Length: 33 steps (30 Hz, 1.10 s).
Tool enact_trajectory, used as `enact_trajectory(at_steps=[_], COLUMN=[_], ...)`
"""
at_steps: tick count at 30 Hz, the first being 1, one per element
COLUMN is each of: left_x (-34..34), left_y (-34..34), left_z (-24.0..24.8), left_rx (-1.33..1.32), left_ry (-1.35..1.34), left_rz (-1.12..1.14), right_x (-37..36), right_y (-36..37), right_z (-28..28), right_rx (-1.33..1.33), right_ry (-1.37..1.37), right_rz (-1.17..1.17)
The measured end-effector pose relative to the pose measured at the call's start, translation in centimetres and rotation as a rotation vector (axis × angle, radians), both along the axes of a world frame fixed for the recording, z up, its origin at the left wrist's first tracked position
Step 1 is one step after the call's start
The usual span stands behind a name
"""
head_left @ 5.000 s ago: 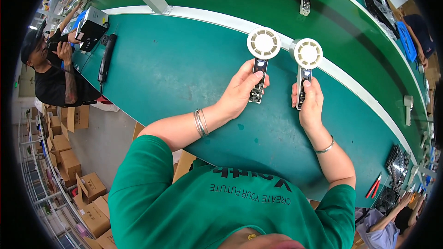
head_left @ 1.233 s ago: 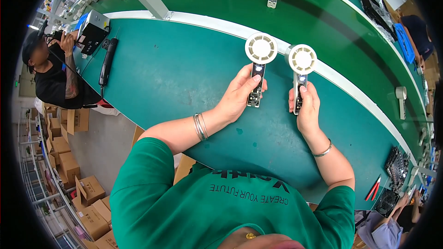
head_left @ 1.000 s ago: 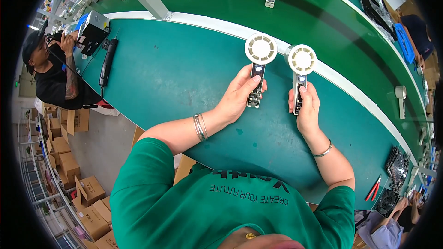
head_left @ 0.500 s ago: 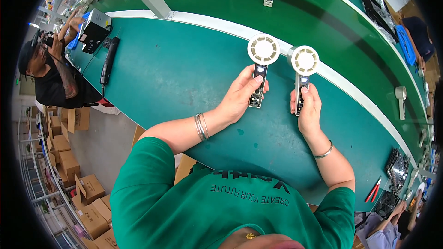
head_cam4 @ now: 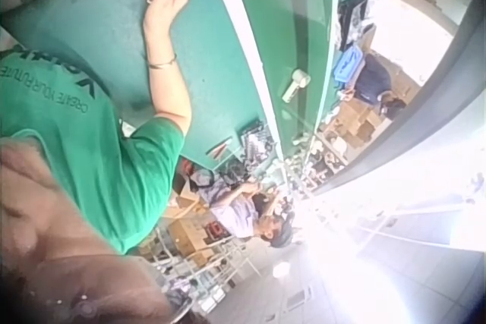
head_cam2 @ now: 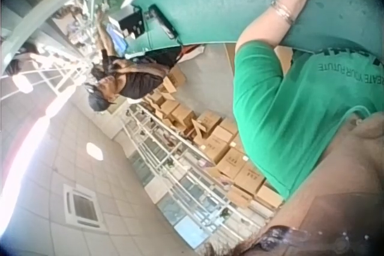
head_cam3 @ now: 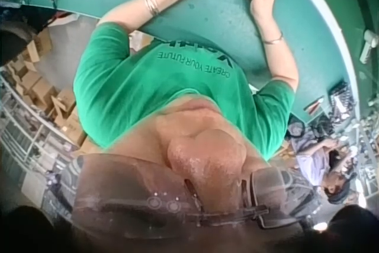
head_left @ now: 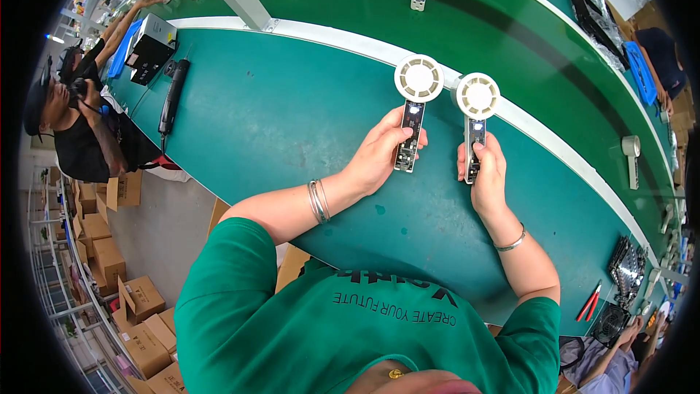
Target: The person assembles portable fans by hand at a factory workstation, fitting fan circuit boards into fan housings, then inspecting the completed fans.
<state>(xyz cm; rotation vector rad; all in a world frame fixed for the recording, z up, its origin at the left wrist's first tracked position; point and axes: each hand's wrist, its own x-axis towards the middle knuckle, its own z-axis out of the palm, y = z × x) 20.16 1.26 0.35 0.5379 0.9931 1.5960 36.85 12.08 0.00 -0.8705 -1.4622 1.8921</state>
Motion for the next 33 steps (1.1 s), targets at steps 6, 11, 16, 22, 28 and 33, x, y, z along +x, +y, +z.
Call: enact_trajectory(at_steps=[6, 11, 16, 22, 28, 33], left_x=[-0.1, -0.1, -0.2, -0.4, -0.7, -1.8], left_y=[0.0, -0.1, -0.1, 0.0, -0.1, -1.7], left_z=[-0.3, 0.2, 0.3, -0.4, 0.8, 6.2], left_rx=[-0.016, -0.013, -0.015, -0.032, -0.013, 0.2], left_ry=[-0.016, 0.008, -0.042, -0.104, 0.09, 0.241], left_rz=[-0.047, -0.074, -0.079, -0.083, -0.02, 0.141], right_x=[0.0, -0.2, -0.1, -0.2, -0.5, 0.3], right_y=[0.0, -0.1, -0.2, -0.1, 0.1, 0.3], right_z=[0.0, 0.0, 0.0, 0.1, 0.1, 4.2], right_rx=[-0.008, -0.038, -0.049, -0.039, -0.076, -0.011], right_ry=[-0.022, -0.029, 0.001, -0.013, 0.024, 0.033], right_rz=[-0.003, -0.021, -0.024, -0.032, -0.033, -0.073])
